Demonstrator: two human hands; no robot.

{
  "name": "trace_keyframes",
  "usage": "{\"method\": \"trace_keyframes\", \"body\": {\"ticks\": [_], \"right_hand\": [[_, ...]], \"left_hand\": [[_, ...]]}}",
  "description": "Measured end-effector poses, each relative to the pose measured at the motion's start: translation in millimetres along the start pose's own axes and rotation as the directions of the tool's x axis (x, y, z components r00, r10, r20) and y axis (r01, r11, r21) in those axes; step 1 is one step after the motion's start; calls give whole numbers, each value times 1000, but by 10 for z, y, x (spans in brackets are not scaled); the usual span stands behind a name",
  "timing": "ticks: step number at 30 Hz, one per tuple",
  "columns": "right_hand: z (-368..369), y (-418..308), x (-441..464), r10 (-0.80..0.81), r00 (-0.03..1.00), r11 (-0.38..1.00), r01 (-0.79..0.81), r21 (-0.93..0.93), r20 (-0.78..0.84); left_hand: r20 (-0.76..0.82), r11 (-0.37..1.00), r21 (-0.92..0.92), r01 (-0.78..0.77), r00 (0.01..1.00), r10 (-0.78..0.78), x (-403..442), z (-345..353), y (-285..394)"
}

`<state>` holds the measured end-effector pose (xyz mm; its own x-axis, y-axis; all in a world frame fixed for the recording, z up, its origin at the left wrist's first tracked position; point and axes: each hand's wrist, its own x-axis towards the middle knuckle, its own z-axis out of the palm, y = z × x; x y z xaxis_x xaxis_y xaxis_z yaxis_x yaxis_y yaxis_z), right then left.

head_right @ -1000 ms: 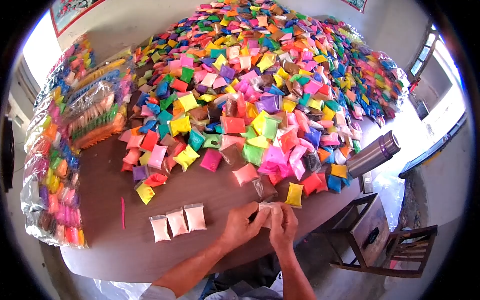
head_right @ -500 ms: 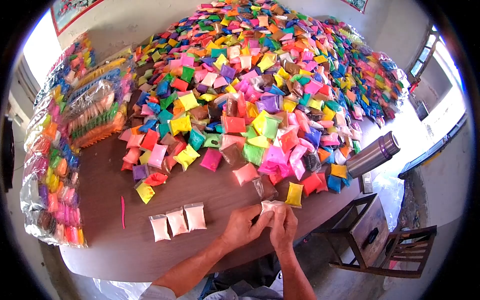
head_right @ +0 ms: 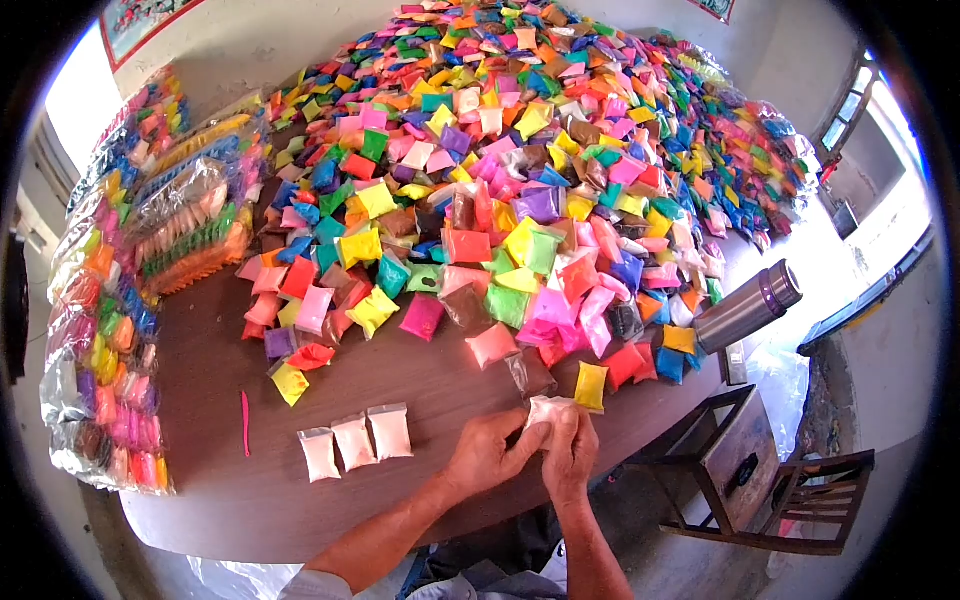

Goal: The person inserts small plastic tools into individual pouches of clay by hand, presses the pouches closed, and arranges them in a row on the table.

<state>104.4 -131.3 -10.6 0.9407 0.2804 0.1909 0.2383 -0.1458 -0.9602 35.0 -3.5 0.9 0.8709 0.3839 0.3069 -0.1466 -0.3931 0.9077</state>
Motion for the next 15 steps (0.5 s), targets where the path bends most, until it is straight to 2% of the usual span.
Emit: {"method": "trace_keyframes", "body": {"ticks": [5, 7, 10, 14, 15], "right_hand": [[-5, -42, -1, 17, 998, 999, -19, 29, 55], [-23, 20, 0, -19, 999, 998, 21, -56, 29], [-5, 15, -13, -13, 999, 999, 12, -33, -35], [-26, 82, -19, 6, 999, 1000, -6, -23, -34], [-8, 81, -21, 44, 999, 996, -42, 84, -17]], "left_hand": [[-33, 1000, -6, -21, 999, 21, -5, 6, -13], [50, 998, -20, 55, 997, -54, -1, -25, 14], [76, 995, -64, 81, 994, -76, 21, -54, 95], [49, 992, -86, 89, 995, -85, 12, -20, 69], [29, 997, -56, 62, 998, -60, 9, -5, 21]]}}
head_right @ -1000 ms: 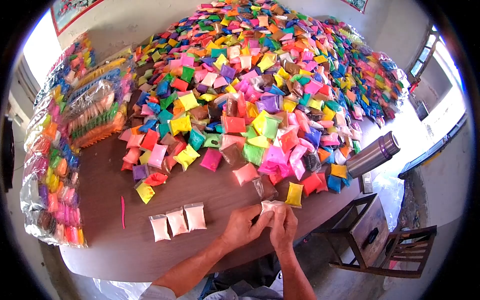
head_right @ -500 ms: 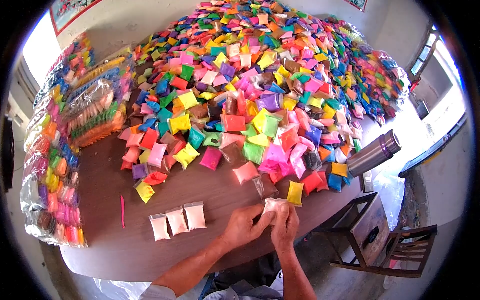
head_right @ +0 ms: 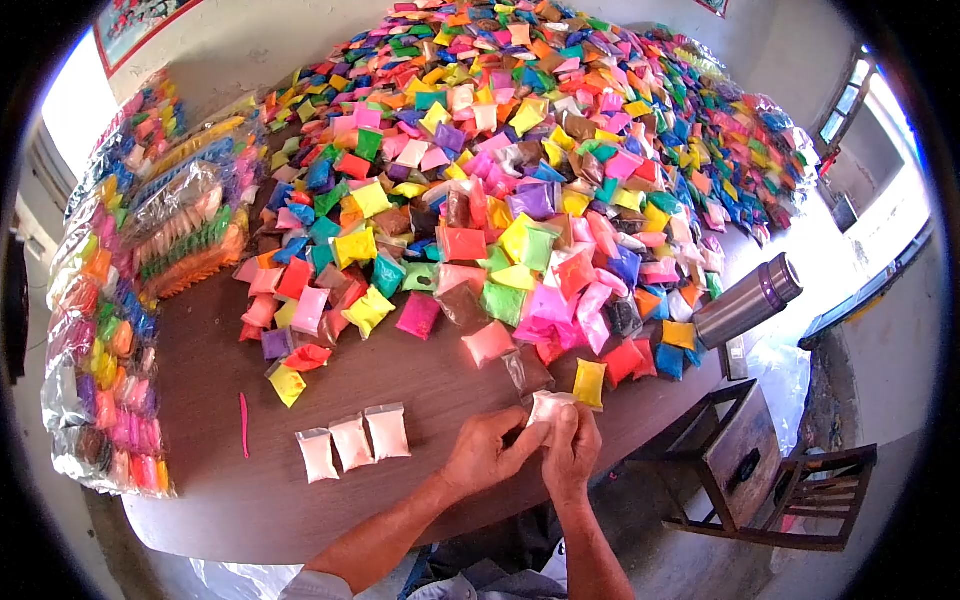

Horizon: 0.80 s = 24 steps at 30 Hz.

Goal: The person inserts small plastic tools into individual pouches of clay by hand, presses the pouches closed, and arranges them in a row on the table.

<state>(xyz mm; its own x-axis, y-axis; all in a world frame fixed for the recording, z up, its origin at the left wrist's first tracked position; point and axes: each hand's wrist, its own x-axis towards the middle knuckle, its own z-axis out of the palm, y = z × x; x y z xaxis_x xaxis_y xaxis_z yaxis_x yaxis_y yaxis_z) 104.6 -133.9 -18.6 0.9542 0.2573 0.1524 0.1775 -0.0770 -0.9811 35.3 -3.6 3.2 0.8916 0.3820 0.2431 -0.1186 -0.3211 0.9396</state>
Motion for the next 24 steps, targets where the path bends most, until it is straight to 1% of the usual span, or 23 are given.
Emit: {"method": "trace_keyframes", "body": {"ticks": [1, 2, 4, 8, 10, 11, 13, 14, 15, 16, 17, 21, 23, 24], "right_hand": [[16, 0, -2, 38, 999, 994, -39, 107, 18], [22, -6, -1, 39, 999, 993, -41, 107, 17], [26, -31, 5, -4, 1000, 1000, 4, -21, 1], [2, -65, 10, -58, 998, 995, 59, -80, 13], [-26, -34, -4, -47, 998, 995, 50, -86, 39], [-31, -18, -15, -46, 998, 995, 49, -86, 38], [-30, -12, -22, -84, 992, 989, 94, -114, 90], [-27, -61, -17, -125, 987, 980, 138, -145, 98], [-16, -90, -16, -125, 987, 980, 138, -145, 98], [-5, -110, -17, -92, 990, 992, 99, -73, 103], [3, -119, -17, -59, 992, 998, 59, -1, 109], [-7, -104, -15, -16, 995, 1000, 14, 23, 100], [-7, -94, -13, -1, 997, 1000, 3, -28, 75], [-2, -115, -11, -8, 997, 1000, 10, -23, 72]], "left_hand": [[-18, 999, 31, -26, 999, 27, -4, 7, -31], [-16, 999, 32, -25, 1000, 26, -10, 13, -43], [-60, 996, 56, -66, 996, 69, -6, 7, -30], [-2, 995, 85, -48, 999, 48, -11, -20, 19], [-2, 997, -68, 23, 1000, -23, 2, -31, 108], [0, 997, -68, 24, 1000, -24, -1, -27, 96], [-15, 996, -36, 83, 996, -83, -6, -17, 43], [-15, 996, -36, 82, 996, -83, -1, -1, 8], [-49, 997, -58, 46, 998, -49, 8, 16, -22], [-83, 997, -78, 9, 996, -15, 11, 22, -34], [-83, 997, -78, 9, 996, -16, 9, 19, -31], [-59, 999, -39, -3, 998, 1, 17, -10, -6], [-27, 1000, -25, -13, 1000, 13, 0, -10, -11], [-10, 999, -31, 30, 999, -30, -14, -15, -2]]}}
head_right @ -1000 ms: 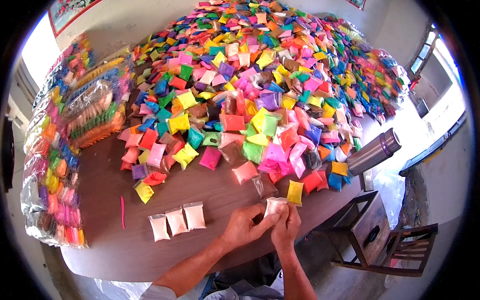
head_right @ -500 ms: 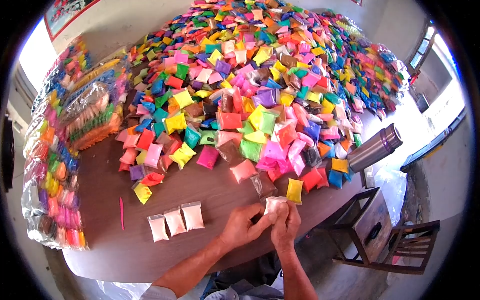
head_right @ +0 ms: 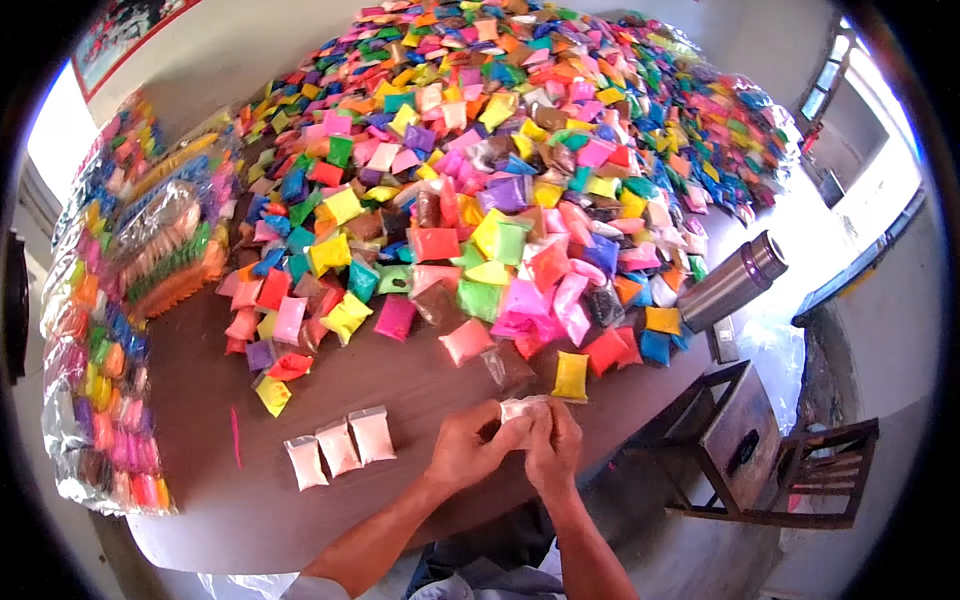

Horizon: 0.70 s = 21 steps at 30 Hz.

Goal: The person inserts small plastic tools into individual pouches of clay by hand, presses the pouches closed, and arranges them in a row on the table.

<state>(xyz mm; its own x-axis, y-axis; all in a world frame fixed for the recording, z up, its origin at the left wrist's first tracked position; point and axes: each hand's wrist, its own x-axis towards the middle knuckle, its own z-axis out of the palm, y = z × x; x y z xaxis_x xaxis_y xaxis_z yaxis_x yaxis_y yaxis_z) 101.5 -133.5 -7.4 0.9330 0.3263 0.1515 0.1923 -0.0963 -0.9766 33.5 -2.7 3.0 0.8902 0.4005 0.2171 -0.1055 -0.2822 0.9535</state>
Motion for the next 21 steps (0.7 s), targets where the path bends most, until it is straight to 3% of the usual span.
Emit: {"method": "trace_keyframes", "body": {"ticks": [3, 5, 9, 11, 21], "right_hand": [[-2, 40, 1, -104, 994, 994, 105, -26, 20], [40, -71, 29, -124, 992, 992, 123, -35, -18], [60, -5, 0, -79, 997, 997, 78, 21, 24], [63, -46, 9, -81, 997, 996, 80, 27, 20], [13, -65, 6, -153, 988, 988, 153, 7, 7]], "left_hand": [[23, 995, -63, 76, 997, -75, -1, -2, 67], [-58, 992, -108, 66, 996, -73, 21, -16, 89], [-55, 992, 18, 125, 991, -124, -12, -25, -28], [-60, 996, 38, 81, 995, -78, -18, 11, -66], [-150, 981, -167, 95, 981, -120, -125, 36, 69]]}}
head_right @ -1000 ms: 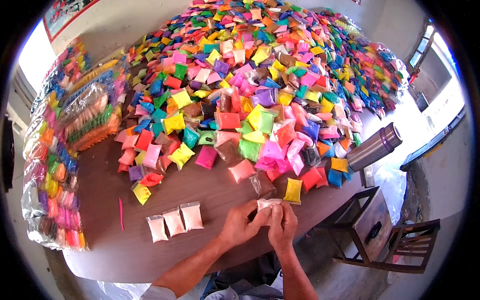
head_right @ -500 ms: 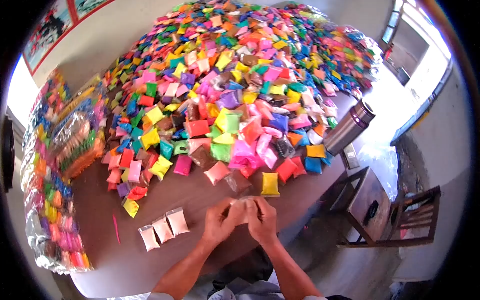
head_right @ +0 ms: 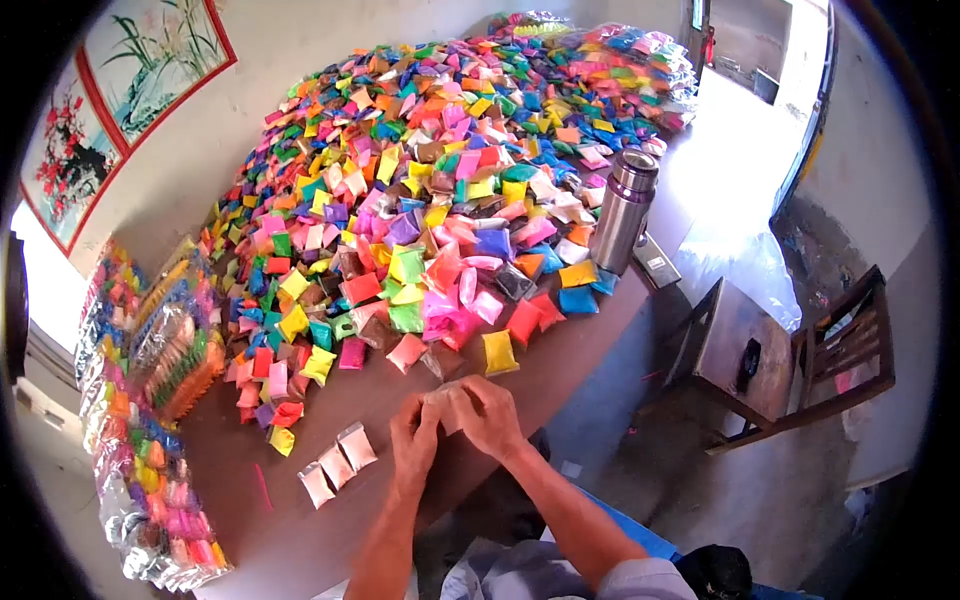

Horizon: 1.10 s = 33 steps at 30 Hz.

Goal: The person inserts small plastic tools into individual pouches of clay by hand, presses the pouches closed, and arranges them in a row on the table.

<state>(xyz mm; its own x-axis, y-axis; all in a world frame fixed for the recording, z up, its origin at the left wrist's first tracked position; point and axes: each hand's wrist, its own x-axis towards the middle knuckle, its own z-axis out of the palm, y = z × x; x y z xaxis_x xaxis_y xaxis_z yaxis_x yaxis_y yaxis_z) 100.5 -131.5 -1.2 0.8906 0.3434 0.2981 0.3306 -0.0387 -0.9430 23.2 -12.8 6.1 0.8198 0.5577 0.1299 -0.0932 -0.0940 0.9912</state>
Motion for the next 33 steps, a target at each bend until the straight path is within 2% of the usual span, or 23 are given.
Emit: {"method": "trace_keyframes", "body": {"ticks": [2, 5, 8, 12, 14, 15, 17, 21, 23, 24, 26, 27, 29, 30, 31, 32, 33], "right_hand": [[-10, -28, -19, -4, 996, 1000, 6, -24, 92], [-24, -121, -41, -21, 987, 999, 28, -43, 158], [2, -99, -80, -78, 985, 994, 88, -58, 155], [63, -75, -197, -66, 987, 998, 67, -4, 144], [149, -57, -275, -94, 995, 994, 92, 54, 42], [150, -67, -288, -92, 995, 994, 89, 66, 43], [120, -84, -309, -55, 990, 996, 45, 78, 127], [104, -144, -311, -44, 995, 992, 32, 120, 94], [122, -69, -345, 5, 997, 994, -13, 111, 73], [111, -98, -353, 6, 996, 993, -16, 116, 83], [88, -164, -329, -32, 987, 999, 29, 25, 155], [100, -173, -323, -34, 986, 999, 29, 33, 163], [116, -179, -314, -227, 965, 973, 230, -12, 131], [116, -180, -316, -226, 965, 973, 229, -8, 134], [115, -178, -312, -153, 981, 988, 149, 40, 122], [111, -179, -303, -79, 990, 994, 69, 89, 113], [96, -192, -303, -70, 991, 995, 62, 73, 111]], "left_hand": [[-21, 980, 176, -96, 995, 101, -64, -61, -88], [-35, 975, 221, -27, 999, 35, -188, -128, -49], [-76, 983, 183, 31, 997, -17, -308, -100, 105], [-82, 979, 199, 40, 996, -25, -420, -121, 91], [-80, 991, 130, 31, 997, -21, -506, -83, 170], [-84, 989, 142, 32, 996, -20, -527, -124, 138], [-84, 943, 332, 20, 996, 8, -576, -216, 35], [-155, 946, 325, 4, 987, 49, -608, -201, 32], [-247, 833, 535, 140, 969, -4, -624, -276, -7], [-257, 830, 537, 148, 966, -6, -628, -267, -5], [-313, 811, 578, 87, 942, 122, -588, -209, 23], [-292, 863, 504, 38, 948, 129, -599, -181, 23], [-238, 932, 355, -71, 958, 163, -635, -103, 3], [-205, 951, 282, -129, 960, 191, -654, -80, -4], [-207, 950, 284, -127, 960, 191, -655, -92, -2], [-138, 889, 425, -167, 959, 246, -650, -108, 1], [-60, 806, 554, -208, 956, 288, -654, -119, 13]]}}
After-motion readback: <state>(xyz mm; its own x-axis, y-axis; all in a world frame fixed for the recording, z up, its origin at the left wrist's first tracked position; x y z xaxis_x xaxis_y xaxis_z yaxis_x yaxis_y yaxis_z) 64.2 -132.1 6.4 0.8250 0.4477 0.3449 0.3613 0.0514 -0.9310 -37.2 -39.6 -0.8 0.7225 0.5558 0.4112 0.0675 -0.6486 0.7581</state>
